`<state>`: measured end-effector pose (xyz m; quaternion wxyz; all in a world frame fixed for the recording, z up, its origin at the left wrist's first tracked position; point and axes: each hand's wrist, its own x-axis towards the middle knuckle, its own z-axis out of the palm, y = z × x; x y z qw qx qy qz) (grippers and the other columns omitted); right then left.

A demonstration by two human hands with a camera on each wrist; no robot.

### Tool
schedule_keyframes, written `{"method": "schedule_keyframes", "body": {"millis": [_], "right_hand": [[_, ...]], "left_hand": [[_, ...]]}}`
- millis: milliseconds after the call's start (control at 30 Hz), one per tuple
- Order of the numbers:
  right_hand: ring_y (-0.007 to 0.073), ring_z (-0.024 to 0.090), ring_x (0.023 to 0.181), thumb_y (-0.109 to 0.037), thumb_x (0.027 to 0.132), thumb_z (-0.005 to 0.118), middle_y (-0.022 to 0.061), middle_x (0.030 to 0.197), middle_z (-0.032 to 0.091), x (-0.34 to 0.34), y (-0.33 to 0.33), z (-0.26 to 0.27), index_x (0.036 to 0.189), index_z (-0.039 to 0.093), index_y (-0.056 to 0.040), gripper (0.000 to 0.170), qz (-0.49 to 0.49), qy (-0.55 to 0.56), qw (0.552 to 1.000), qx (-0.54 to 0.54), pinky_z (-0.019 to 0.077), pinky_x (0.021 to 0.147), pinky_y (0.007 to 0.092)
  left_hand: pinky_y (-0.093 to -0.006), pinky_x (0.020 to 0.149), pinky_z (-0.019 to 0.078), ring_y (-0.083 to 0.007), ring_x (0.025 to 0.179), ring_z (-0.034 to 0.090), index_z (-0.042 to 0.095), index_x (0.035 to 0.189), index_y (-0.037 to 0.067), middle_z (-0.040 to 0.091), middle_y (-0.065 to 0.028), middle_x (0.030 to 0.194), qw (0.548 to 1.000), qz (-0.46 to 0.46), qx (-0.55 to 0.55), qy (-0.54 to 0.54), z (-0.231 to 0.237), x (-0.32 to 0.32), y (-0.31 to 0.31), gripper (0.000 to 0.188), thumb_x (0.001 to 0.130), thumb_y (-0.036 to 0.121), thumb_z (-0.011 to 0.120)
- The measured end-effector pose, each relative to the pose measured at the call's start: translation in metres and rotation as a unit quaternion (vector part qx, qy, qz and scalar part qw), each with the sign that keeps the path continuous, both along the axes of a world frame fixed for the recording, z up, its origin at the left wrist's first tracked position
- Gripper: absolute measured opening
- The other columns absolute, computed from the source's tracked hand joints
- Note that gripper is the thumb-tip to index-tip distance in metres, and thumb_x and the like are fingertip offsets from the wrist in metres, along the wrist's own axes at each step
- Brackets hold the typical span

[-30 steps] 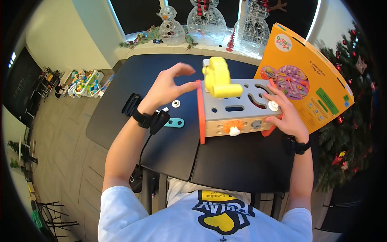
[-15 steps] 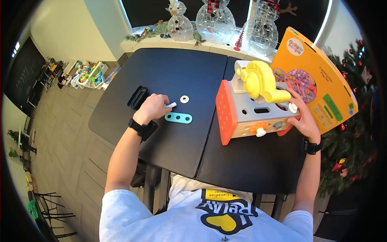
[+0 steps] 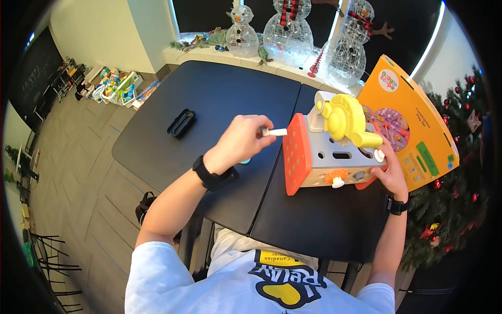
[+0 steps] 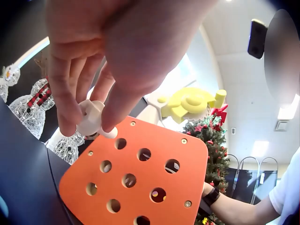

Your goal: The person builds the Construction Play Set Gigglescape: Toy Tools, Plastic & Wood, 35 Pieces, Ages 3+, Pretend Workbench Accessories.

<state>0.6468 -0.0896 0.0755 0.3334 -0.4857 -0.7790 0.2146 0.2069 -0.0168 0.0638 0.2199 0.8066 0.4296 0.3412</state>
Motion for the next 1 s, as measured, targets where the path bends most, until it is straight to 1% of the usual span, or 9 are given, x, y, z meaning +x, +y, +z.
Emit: {"method": "schedule_keyframes", "body": {"millis": [267,433,567,667,733,767,867,900,1000], "right_hand": [[0.0351,0.041,0.151,-0.049,0.084,0.082,0.0175,0.162,0.042,0.002,0.0,-0.003,0.143,0.06,-0.0064,0.076,0.006,0.01,1.0,0.007,0.0315,0.123,0.0467],[0.0336,0.04,0.151,-0.047,0.083,0.082,0.0175,0.165,0.038,-0.003,0.002,-0.002,0.148,0.054,-0.0057,0.082,0.003,-0.001,0.999,0.051,0.0315,0.123,0.0465],[0.0324,0.054,0.14,-0.034,0.083,0.087,0.0185,0.155,0.051,-0.016,-0.021,-0.011,0.151,0.048,-0.0012,0.085,-0.119,0.054,0.99,0.048,0.0418,0.116,0.0444],[0.0291,0.067,0.123,-0.02,0.085,0.086,0.0174,0.139,0.065,-0.004,-0.033,-0.029,0.146,0.05,0.002,0.074,-0.116,0.088,0.986,-0.083,0.0519,0.105,0.0404],[0.0259,0.072,0.112,-0.012,0.088,0.084,0.0157,0.127,0.072,0.008,-0.033,-0.053,0.142,0.052,0.0031,0.064,-0.087,0.103,0.974,-0.182,0.0566,0.097,0.0372],[0.0217,0.075,0.103,-0.006,0.091,0.079,0.0151,0.118,0.075,0.007,-0.036,-0.061,0.132,0.058,0.0039,0.047,-0.096,0.071,0.981,-0.153,0.0583,0.092,0.0357],[0.0225,0.076,0.098,-0.006,0.091,0.078,0.0156,0.11,0.077,0.004,-0.04,-0.061,0.126,0.061,0.005,0.04,-0.131,0.08,0.972,-0.178,0.0582,0.091,0.0361],[0.0242,0.076,0.094,-0.008,0.094,0.076,0.0173,0.103,0.078,0.002,-0.043,-0.055,0.121,0.063,0.0061,0.034,-0.124,0.059,0.977,-0.161,0.0584,0.089,0.0363],[0.0254,0.076,0.088,-0.012,0.097,0.072,0.0191,0.1,0.077,0.003,-0.047,-0.044,0.126,0.06,0.0053,0.036,-0.111,-0.029,0.981,-0.155,0.0582,0.084,0.0356]], "left_hand": [[-0.0355,0.073,0.0613,-0.0269,0.082,0.077,0.065,0.107,-0.004,0.074,-0.0167,0.09,0.999,-0.007,0.016,-0.039,-0.004,0.032,-0.002,0.029,0.088,0.009,0.082],[-0.0372,0.088,0.0628,-0.0304,0.099,0.077,0.06,0.112,-0.004,0.072,-0.0181,0.11,0.994,-0.045,-0.011,-0.097,-0.013,0.042,-0.002,0.031,0.089,0.003,0.079],[-0.0389,0.1,0.06,-0.0325,0.112,0.073,0.057,0.118,-0.003,0.07,-0.0182,0.12,0.99,-0.075,-0.004,-0.118,-0.016,0.038,-0.01,0.036,0.088,0.0,0.076],[-0.0433,0.109,0.0539,-0.0369,0.132,0.062,0.05,0.139,0.002,0.058,-0.0222,0.144,0.986,-0.124,-0.014,-0.113,-0.016,0.033,-0.017,0.062,0.083,0.0,0.077],[-0.0468,0.115,0.0482,-0.0408,0.144,0.047,0.037,0.153,0.009,0.037,-0.0244,0.16,0.986,-0.154,0.008,-0.059,-0.01,0.032,-0.029,0.089,0.079,0.005,0.085],[-0.0485,0.117,0.0454,-0.0427,0.15,0.04,0.031,0.161,0.012,0.027,-0.0256,0.168,0.985,-0.17,0.019,-0.033,-0.009,0.032,-0.033,0.102,0.076,0.008,0.089],[-0.0507,0.121,0.039,-0.0449,0.158,0.02,0.016,0.168,0.019,0.002,-0.0252,0.174,0.979,-0.204,0.004,0.018,-0.012,0.036,-0.038,0.128,0.069,0.019,0.097],[-0.0508,0.122,0.0374,-0.0451,0.158,0.017,0.015,0.169,0.018,0.003,-0.0259,0.173,0.981,-0.191,-0.013,0.031,-0.015,0.038,-0.034,0.138,0.061,0.026,0.101],[-0.0499,0.123,0.0349,-0.0439,0.158,0.017,0.018,0.168,0.018,0.005,-0.0269,0.173,0.98,-0.197,0.001,0.013,-0.016,0.035,-0.027,0.137,0.059,0.024,0.101]]}}
